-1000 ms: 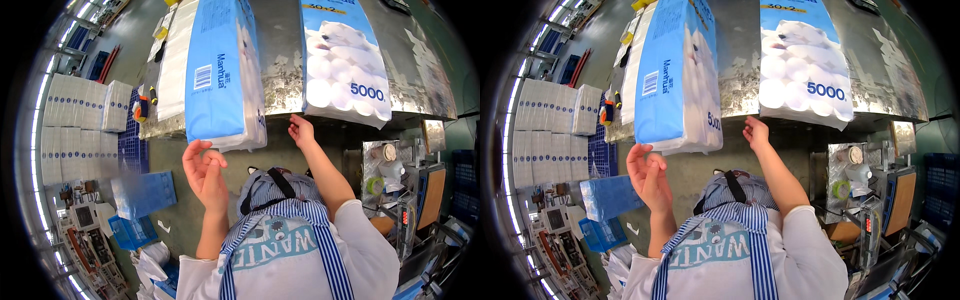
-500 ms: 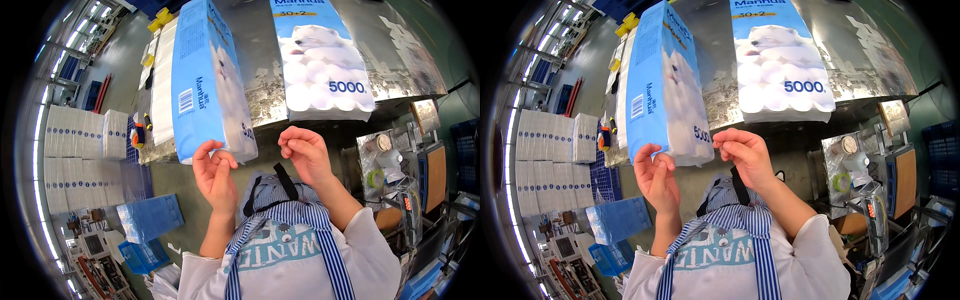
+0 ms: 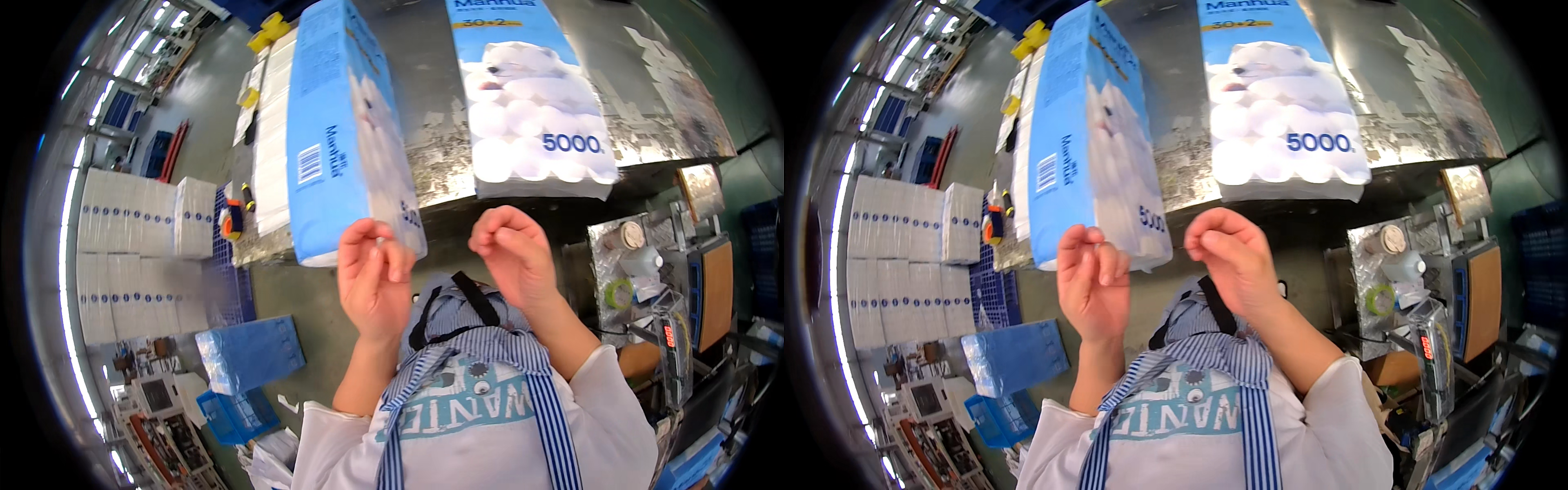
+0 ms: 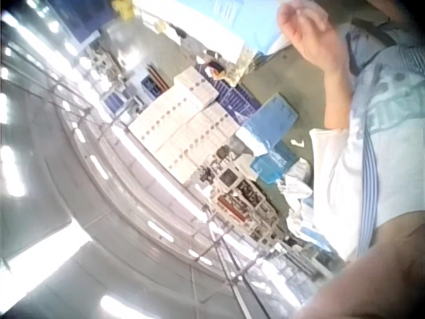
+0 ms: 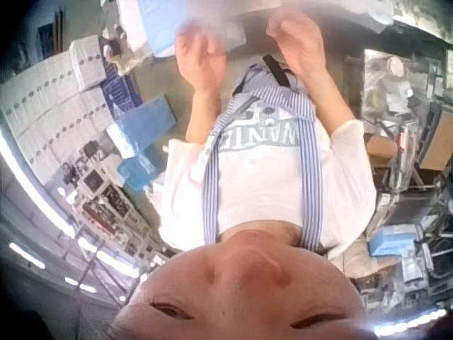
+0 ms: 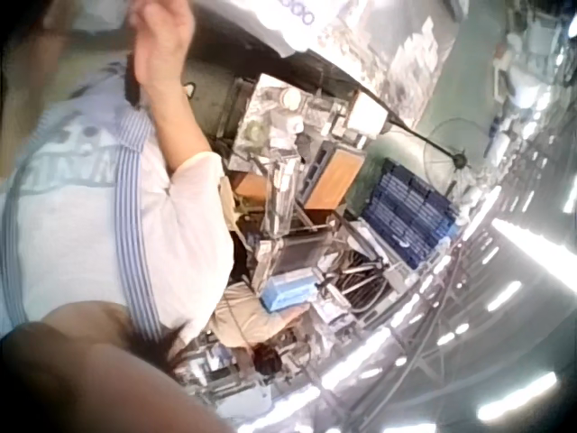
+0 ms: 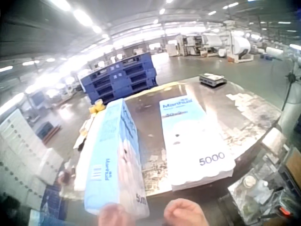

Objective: The person places several blue and white tissue packs into a large clear plastic bag, seals the bag using a hand-held tape dispenser, and arranges the finished units on a work table.

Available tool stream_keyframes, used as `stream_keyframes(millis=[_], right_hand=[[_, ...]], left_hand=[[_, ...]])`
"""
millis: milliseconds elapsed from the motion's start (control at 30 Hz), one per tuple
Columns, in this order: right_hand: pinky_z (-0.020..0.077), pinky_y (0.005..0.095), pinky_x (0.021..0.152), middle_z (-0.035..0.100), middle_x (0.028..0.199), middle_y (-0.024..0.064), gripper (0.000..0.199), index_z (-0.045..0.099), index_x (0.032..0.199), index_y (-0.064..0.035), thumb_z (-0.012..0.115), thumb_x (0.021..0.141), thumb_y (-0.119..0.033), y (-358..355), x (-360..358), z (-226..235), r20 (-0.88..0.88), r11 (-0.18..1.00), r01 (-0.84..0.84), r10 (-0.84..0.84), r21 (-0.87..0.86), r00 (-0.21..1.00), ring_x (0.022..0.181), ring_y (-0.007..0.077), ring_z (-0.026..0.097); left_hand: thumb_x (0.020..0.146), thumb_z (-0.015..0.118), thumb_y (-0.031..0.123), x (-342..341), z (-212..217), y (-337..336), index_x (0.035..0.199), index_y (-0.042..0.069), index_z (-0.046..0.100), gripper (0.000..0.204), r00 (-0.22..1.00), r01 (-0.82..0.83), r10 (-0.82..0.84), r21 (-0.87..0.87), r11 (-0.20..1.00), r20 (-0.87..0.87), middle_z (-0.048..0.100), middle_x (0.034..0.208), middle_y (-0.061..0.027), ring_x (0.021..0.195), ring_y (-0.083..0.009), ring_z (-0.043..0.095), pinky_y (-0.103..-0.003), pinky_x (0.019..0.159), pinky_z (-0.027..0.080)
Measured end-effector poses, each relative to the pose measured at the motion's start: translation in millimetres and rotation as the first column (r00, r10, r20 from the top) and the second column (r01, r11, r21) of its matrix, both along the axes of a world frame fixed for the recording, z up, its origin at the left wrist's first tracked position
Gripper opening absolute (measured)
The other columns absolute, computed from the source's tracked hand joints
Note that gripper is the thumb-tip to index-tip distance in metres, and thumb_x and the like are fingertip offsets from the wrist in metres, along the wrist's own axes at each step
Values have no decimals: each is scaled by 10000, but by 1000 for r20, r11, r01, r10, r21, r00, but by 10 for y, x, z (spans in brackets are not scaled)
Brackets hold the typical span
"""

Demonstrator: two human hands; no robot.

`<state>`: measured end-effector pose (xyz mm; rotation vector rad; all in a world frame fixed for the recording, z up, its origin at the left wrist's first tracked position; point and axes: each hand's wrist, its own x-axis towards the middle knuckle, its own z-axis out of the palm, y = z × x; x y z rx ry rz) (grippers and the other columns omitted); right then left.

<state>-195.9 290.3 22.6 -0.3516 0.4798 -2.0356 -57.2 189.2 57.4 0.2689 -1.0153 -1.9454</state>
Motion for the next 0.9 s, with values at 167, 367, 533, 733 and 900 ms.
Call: stream_keyframes(millis=[167, 367, 533, 733, 900], right_hand=[[385, 267, 685, 526, 784, 67, 113, 530, 852, -8, 522, 831, -118, -2, 24, -38, -21, 999, 30, -31, -22, 999, 712, 137, 455], [361, 289, 663, 392, 650, 27, 251, 398, 682, -88, 504, 873, -212, -49, 33, 13, 81, 999, -14, 17, -40, 997, 638, 142, 395], [300, 261, 558, 352, 514, -3, 397, 335, 567, -113, 464, 916, -252, 2, -20, -39, 73, 999, -9, 13, -53, 997, 501, 107, 321], [322, 236, 543, 466, 606, 21, 315, 442, 643, -77, 480, 913, -235, 240, -138, -237, -158, 973, -42, 79, 226, 984, 547, 109, 387], [426, 226, 607, 568, 746, 10, 144, 604, 942, -24, 571, 809, -66, 400, -934, -887, -722, 729, 573, -157, 375, 673, 639, 97, 512]], left_hand=[[918, 376, 97, 46, 23, -63, 1202, 56, 433, 292, 991, 83, -82, 10, 996, -108, 497, 1010, -82, 556, -70, 337, -234, 562, 306], [829, 528, 2, -11, 5, -31, 1178, 74, 423, 372, 999, -6, 6, -19, 1000, -35, 490, 950, -52, 544, -67, 339, -232, 553, 301], [784, 562, -65, -131, -132, 97, 1148, 79, 431, 413, 990, -2, -1, 22, 1000, 143, 471, 914, -40, 563, -56, 345, -205, 508, 284], [800, 609, 51, -610, -1126, 84, 1095, 38, 480, 322, 711, 161, 198, -430, 888, 674, 458, 892, -60, 653, -103, 455, -215, 547, 393], [793, 609, 253, -1209, -1840, -328, 1110, -29, 505, 438, 425, 301, 556, -690, 658, 715, 520, 1066, -220, 974, -359, 508, -408, 857, 408]])
